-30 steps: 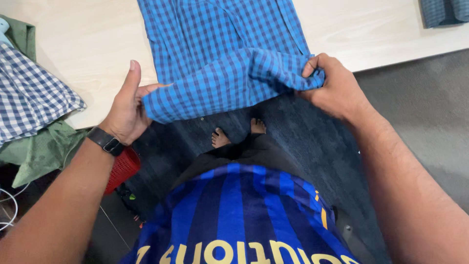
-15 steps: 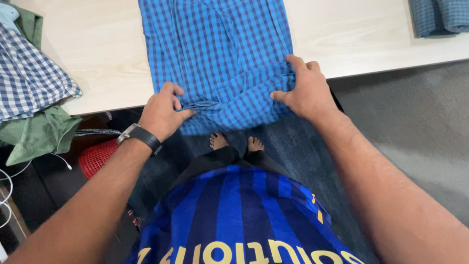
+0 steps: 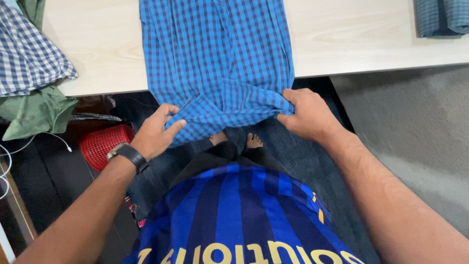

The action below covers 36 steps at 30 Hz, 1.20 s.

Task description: The person folds a blue checkered shirt and a light blue polo shirt on a table. They smooth and align the garments, fold the sleeves and body, and place the finished shirts on the table.

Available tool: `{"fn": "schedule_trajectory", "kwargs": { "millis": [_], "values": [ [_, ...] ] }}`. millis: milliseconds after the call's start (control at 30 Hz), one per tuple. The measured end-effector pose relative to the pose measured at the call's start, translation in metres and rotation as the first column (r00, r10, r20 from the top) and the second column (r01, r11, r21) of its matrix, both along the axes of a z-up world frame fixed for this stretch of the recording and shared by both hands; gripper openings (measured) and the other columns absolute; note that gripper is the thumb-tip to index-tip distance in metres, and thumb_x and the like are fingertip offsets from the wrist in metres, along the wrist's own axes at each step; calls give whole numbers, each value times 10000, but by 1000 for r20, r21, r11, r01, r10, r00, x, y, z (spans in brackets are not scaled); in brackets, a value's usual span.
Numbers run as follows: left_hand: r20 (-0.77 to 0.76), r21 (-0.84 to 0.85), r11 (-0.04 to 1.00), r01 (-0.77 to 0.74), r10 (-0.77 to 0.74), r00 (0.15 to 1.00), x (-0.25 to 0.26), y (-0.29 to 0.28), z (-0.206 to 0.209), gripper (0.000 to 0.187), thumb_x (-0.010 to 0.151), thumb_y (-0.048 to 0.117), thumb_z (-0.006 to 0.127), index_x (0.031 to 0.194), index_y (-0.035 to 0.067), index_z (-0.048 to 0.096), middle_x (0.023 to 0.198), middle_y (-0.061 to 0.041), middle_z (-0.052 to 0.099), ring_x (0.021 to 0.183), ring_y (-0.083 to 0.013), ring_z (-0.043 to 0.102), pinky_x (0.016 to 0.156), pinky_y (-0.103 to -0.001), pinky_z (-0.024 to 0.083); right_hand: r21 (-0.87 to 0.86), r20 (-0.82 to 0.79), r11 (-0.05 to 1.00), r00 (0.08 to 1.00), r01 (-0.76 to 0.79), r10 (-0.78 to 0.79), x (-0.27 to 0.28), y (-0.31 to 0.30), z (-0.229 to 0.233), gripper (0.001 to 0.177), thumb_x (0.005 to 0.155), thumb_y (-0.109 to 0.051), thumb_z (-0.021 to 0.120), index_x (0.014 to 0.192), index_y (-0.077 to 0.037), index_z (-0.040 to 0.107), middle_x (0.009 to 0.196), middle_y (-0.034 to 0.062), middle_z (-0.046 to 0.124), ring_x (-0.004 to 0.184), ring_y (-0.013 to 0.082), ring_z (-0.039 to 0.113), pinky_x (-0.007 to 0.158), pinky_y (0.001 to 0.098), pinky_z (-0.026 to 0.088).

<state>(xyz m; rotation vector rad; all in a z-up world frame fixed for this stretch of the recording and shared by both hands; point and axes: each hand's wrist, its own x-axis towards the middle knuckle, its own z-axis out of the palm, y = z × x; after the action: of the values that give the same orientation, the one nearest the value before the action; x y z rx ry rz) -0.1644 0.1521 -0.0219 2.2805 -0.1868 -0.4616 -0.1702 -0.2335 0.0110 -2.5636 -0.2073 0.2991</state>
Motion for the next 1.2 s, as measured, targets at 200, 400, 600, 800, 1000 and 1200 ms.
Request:
{"fn": "schedule_trajectory", "kwargs": {
  "millis": [200,400,600,800,1000,1200],
  "values": [
    [-614,-66,997,-44,-6,790,14,6,29,439,856,177,747,1227,-59,763,1104,-91,813,992,-176,714,917,-316,546,108,25,994,1000,14,-17,3,-11,24,304,743,-136,736,1036,-57,745,937,191,736,926,387,688,843,458,533],
    [-599,-253,902,-350,138,789,59,15,87,383,862,144,695,1202,-29,722,1070,-115,801,911,-174,730,853,-313,570,289,-241,935,961,204,-135,32,-18,62,222,801,-154,735,1008,-89,782,811,111,769,749,186,697,741,346,557],
    [-327,8,984,-177,170,929,95,2,119,301,939,226,682,1193,76,745,992,-117,785,806,-199,716,763,-365,576,386,13,916,992,114,-129,69,-8,78,176,888,-103,712,1048,-78,782,881,78,780,793,142,713,744,308,564],
    [578,344,939,8,-218,787,128,5,130,180,974,58,655,1124,32,750,1025,-146,730,1065,-342,655,1065,-584,315,408,447,913,878,-30,-171,109,8,65,165,971,-33,705,1120,-38,773,1014,111,766,923,183,743,816,315,574],
    [723,15,1000,-4,-8,691,198,34,85,144,1163,139,715,1283,60,719,1513,-219,593,1455,-333,569,1261,-420,448,471,602,881,717,38,-353,165,21,46,189,957,-100,747,1132,-35,721,994,116,762,926,212,744,821,351,584],
    [49,72,921,-383,380,924,226,37,22,1096,897,472,856,1543,-148,224,1356,-337,535,1238,-367,601,1001,-381,532,389,1,778,844,493,-536,185,21,16,891,872,-434,851,1484,1,371,1192,219,676,1044,281,722,852,380,608]
  ]
}}
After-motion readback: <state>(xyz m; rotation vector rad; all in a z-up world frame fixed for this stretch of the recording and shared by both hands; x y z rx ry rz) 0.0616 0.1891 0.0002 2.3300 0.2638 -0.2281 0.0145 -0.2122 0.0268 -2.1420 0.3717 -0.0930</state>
